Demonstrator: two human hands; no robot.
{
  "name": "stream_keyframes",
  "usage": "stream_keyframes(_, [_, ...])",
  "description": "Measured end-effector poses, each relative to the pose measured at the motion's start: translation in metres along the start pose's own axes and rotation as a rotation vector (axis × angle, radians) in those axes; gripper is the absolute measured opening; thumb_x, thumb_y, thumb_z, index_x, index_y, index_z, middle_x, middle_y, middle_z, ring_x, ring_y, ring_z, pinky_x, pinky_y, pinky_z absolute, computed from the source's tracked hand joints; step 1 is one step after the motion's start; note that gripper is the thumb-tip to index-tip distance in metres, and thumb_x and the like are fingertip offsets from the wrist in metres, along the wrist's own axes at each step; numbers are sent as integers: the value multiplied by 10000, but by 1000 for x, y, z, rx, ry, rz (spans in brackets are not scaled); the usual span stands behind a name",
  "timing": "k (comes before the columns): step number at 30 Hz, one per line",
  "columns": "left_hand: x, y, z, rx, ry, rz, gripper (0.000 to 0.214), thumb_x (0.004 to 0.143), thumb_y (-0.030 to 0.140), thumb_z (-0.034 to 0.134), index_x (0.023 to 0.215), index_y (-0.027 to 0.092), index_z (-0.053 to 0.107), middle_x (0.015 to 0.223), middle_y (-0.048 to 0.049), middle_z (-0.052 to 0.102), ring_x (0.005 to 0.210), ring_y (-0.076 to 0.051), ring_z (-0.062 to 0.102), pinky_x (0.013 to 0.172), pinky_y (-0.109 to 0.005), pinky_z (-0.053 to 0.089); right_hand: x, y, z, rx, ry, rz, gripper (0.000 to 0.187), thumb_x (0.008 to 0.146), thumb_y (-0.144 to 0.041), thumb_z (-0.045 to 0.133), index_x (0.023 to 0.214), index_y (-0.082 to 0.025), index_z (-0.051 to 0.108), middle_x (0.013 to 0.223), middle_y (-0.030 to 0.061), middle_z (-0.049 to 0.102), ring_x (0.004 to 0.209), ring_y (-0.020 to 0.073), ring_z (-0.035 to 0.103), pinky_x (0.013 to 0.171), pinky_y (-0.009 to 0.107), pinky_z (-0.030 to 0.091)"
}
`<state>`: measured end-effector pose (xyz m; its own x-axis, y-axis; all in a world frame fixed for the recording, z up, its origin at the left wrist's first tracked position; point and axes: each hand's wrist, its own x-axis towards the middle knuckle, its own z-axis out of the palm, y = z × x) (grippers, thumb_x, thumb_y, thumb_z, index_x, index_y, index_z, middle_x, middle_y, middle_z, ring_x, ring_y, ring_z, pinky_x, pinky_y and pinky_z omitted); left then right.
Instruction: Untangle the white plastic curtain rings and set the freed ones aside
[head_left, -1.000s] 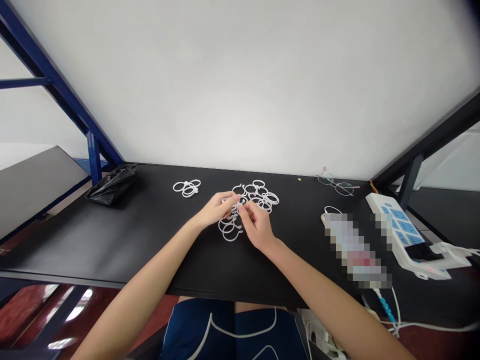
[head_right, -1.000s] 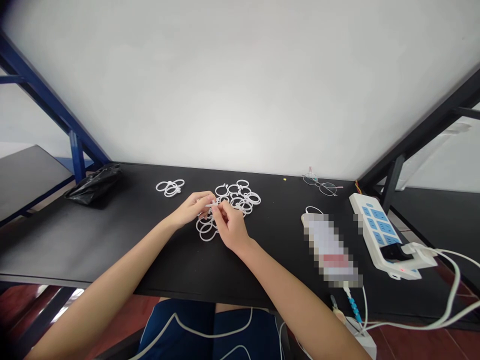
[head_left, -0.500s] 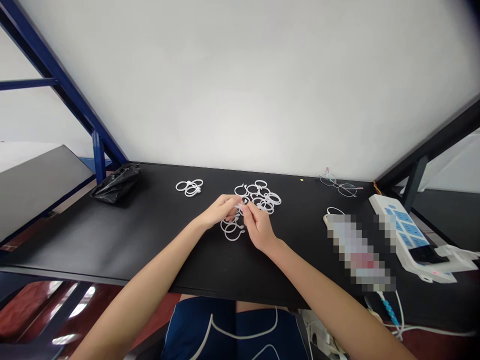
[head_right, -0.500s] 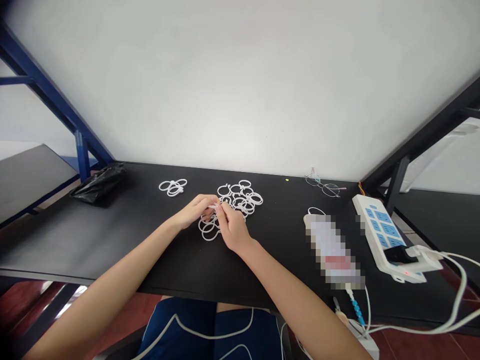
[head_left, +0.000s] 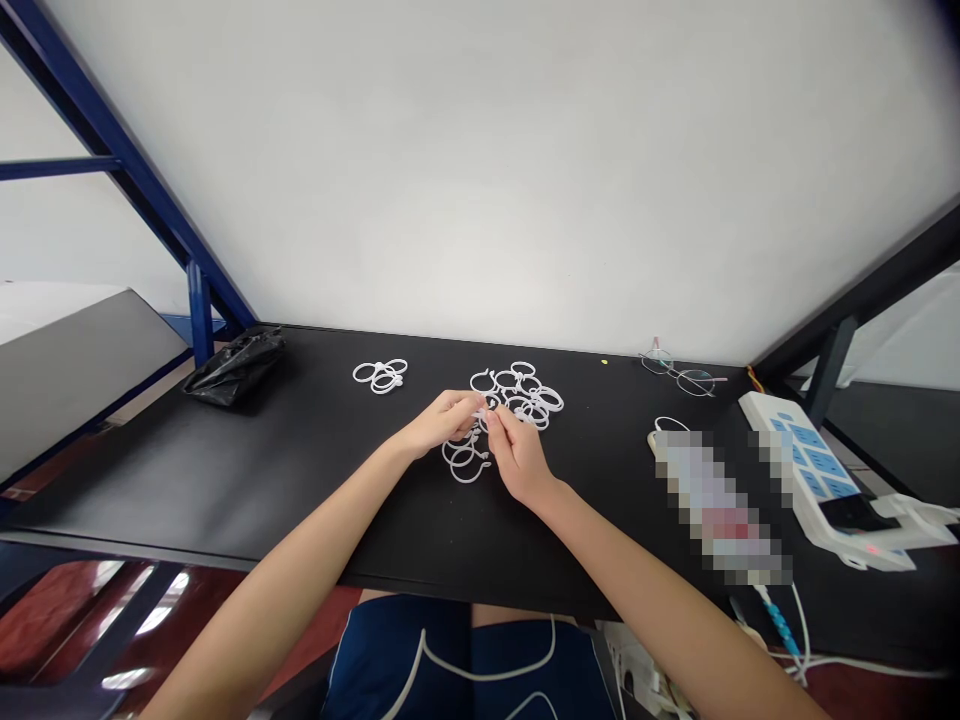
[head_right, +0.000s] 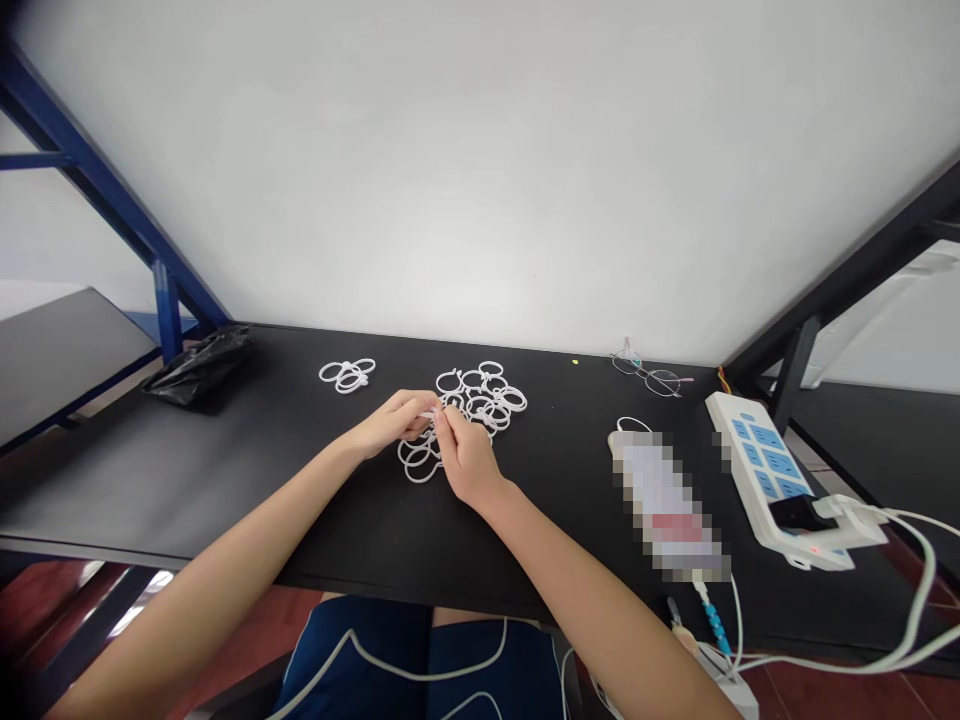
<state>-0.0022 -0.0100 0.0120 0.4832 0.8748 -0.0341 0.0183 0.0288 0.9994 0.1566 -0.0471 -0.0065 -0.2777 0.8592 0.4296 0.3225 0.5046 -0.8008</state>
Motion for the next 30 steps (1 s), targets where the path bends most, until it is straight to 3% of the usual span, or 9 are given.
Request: stream_keyframes(30, [0, 2, 1, 15, -4, 12, 295, 884, 378, 493, 687, 158, 487, 463, 94, 239, 429, -44, 177, 415, -189, 192, 0, 0, 0, -2, 3, 3, 356, 1006, -390, 328, 686, -232, 332, 517, -48, 406, 460, 116, 383, 484, 268, 326])
